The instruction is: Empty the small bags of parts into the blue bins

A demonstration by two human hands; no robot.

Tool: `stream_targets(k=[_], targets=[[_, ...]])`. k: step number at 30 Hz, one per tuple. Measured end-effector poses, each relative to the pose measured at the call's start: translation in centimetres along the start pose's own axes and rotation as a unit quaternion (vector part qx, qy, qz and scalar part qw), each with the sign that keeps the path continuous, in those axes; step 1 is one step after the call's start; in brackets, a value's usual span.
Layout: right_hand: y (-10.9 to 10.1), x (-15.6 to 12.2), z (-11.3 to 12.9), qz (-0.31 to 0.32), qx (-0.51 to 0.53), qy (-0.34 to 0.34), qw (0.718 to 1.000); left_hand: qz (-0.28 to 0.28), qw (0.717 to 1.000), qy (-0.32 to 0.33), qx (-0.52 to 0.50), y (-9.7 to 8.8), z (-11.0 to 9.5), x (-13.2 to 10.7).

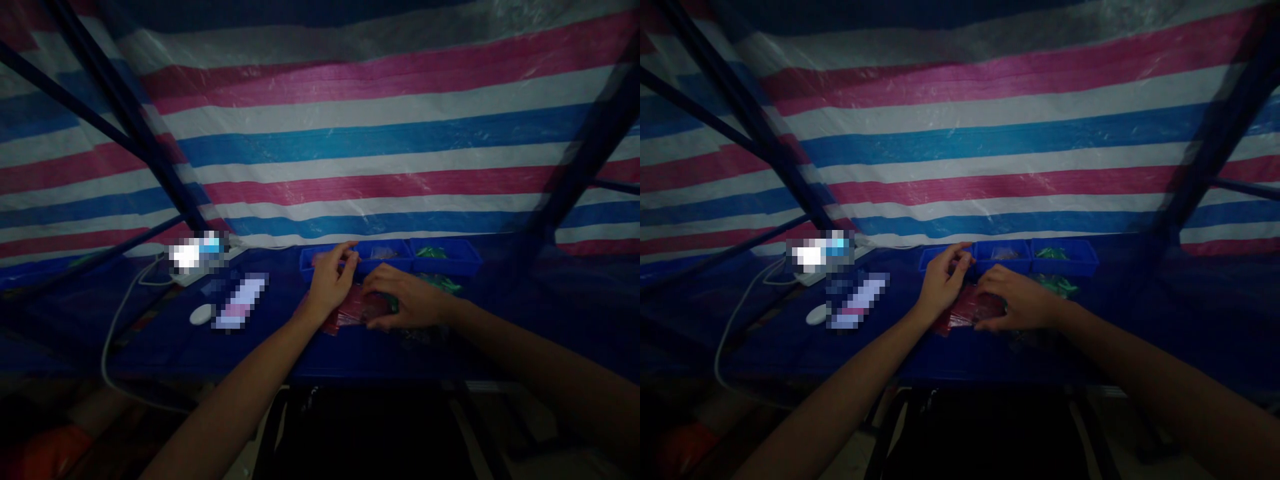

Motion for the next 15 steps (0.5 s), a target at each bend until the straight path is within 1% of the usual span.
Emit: stream_targets(k=[3,6,8,12,15], targets=[[0.6,0.0,1.1,0.026,-0.002,-0.018,1.000,0.006,1.000,0.015,0.013,0.1,-0.1,-0.1],[0.9,0.1,1.5,0.053,-0.012,-0.027,0.998,0.010,1.000,0.021,0.021,0.2,0.1,-0.1],[0.9,0.2,1.7,0.059,-0.013,-0.034,0.998,0.011,0.999,0.026,0.022,0.2,0.2,-0.1],[1.2,0.2,1.9,0.047,-0.015,-0.046,0.998,0.019,0.999,0.026,0.014,0.2,0.2,-0.1],[1.4,0.1,1.8,0.019,-0.022,-0.029,0.999,0.024,1.000,0.011,-0.012,0.1,0.0,-0.1]])
Point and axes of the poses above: each hand's wrist, its own x-axis towards the middle knuckle, its own y-axis out of the palm, z = x × y, the point moved 1 cm from there along x, towards the middle knuckle, and after that the axes turned 5 degrees about -z, right-handed, at the moved point
